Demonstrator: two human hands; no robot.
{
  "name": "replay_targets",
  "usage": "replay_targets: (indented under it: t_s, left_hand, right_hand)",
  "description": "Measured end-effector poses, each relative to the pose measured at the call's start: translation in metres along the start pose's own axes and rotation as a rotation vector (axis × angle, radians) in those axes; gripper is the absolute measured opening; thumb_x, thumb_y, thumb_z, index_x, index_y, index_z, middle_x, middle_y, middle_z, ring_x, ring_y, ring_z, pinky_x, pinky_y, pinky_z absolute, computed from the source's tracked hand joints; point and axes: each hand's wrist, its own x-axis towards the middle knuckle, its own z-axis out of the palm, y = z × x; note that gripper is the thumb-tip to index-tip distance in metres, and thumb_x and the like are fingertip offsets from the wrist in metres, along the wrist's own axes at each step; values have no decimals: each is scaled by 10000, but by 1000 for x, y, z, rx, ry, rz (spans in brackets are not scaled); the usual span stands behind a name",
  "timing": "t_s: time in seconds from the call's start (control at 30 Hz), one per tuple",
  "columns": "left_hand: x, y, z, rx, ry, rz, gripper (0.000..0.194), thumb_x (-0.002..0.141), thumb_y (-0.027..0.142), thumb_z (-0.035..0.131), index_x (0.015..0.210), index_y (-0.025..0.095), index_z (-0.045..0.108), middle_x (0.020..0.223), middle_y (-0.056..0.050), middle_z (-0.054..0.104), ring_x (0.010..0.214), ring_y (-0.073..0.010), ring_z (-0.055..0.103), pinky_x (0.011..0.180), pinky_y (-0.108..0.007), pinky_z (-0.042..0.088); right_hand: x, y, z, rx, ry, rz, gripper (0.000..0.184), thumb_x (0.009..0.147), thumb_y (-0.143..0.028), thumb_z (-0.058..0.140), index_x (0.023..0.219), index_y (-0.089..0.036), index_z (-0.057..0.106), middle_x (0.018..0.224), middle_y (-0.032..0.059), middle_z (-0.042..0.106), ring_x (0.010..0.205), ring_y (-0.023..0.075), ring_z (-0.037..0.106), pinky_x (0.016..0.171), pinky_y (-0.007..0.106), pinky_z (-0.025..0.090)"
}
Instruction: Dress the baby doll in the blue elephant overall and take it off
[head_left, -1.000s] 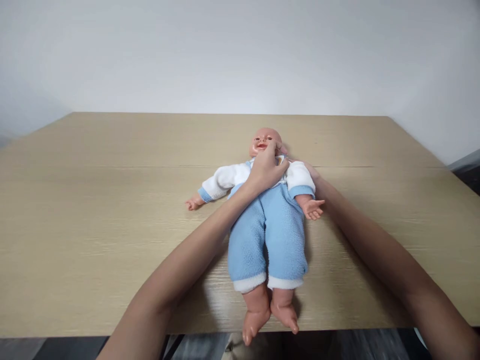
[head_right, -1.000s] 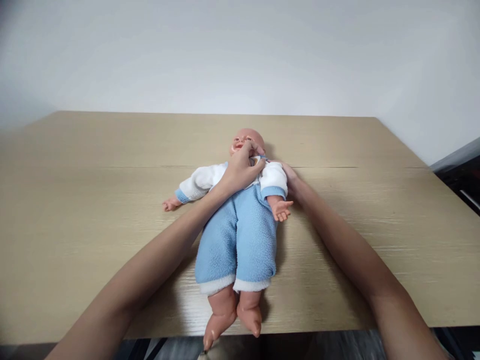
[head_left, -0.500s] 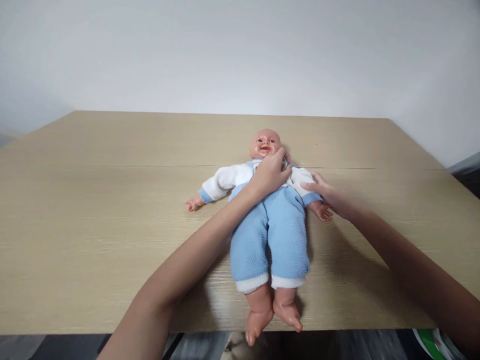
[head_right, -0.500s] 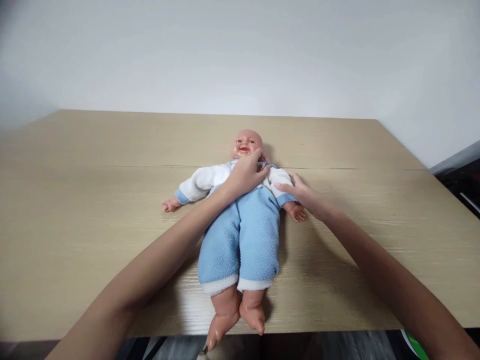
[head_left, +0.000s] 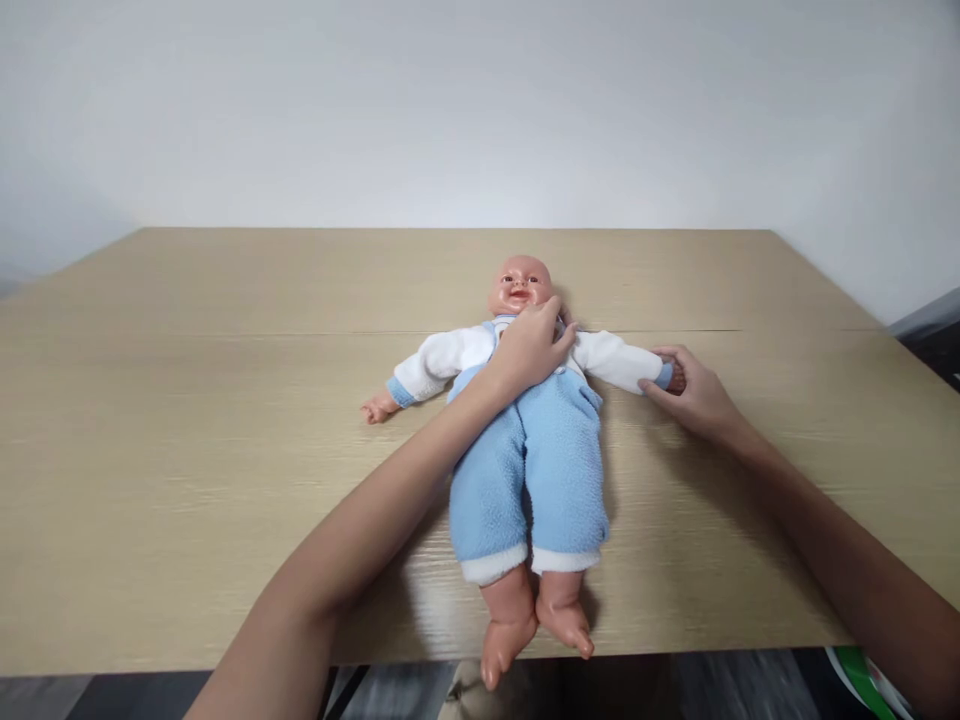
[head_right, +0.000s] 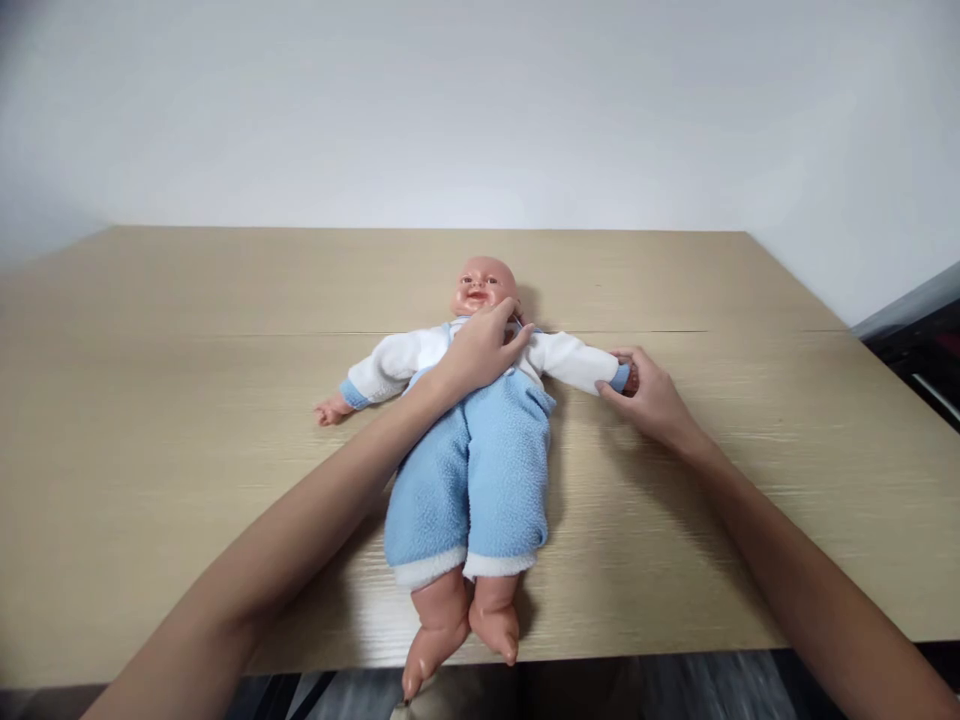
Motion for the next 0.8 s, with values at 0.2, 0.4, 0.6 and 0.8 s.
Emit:
replay_targets:
  t_s: [0.2, 0.4, 0.6, 0.8]
  left_hand:
    - [-2, 4, -9, 192, 24, -10, 229, 1122, 376, 527, 1125, 182, 649, 1059, -179, 780, 1096, -372, 703, 1048, -501, 495]
    - [-8, 4, -24, 279, 122, 62, 239, 1108, 383, 533, 1160, 186, 660, 1284, -220, 739, 1360, -438, 594, 1201, -587, 392]
    - [-45, 0, -41, 84, 195, 161, 236, 1118, 406, 546, 1235, 226, 642, 1367, -149, 708, 1391, -350, 586, 1238, -527, 409]
    - [-99, -46, -46, -174, 269, -60, 210, 1088, 426, 581, 1179, 239, 605, 1207, -104, 723, 1102, -271, 675, 1027, -441, 543]
  right_hand:
    - [-1, 5, -5, -372, 26, -314, 422, 967, -541, 740, 1242, -222, 703, 1208, 170, 782, 1118, 383, 741, 1026, 572, 594]
    - [-7, -11, -6, -448, 124, -541, 448, 1006, -481, 724, 1377, -239, 657, 1401, 194, 730, 1354, 438, 652, 1169, 662, 478]
    - [-34, -51, 32, -57, -53, -446, 325, 1076, -451, 680, 1365, -304, 661, 1370, 142, 751, 1296, 362, 708, 1145, 582, 569]
    - [-20, -56, 62, 314, -298, -140, 406, 1045, -647, 698, 1201, -273, 677, 1189, 83, 758, 1134, 284, 733, 1051, 457, 596]
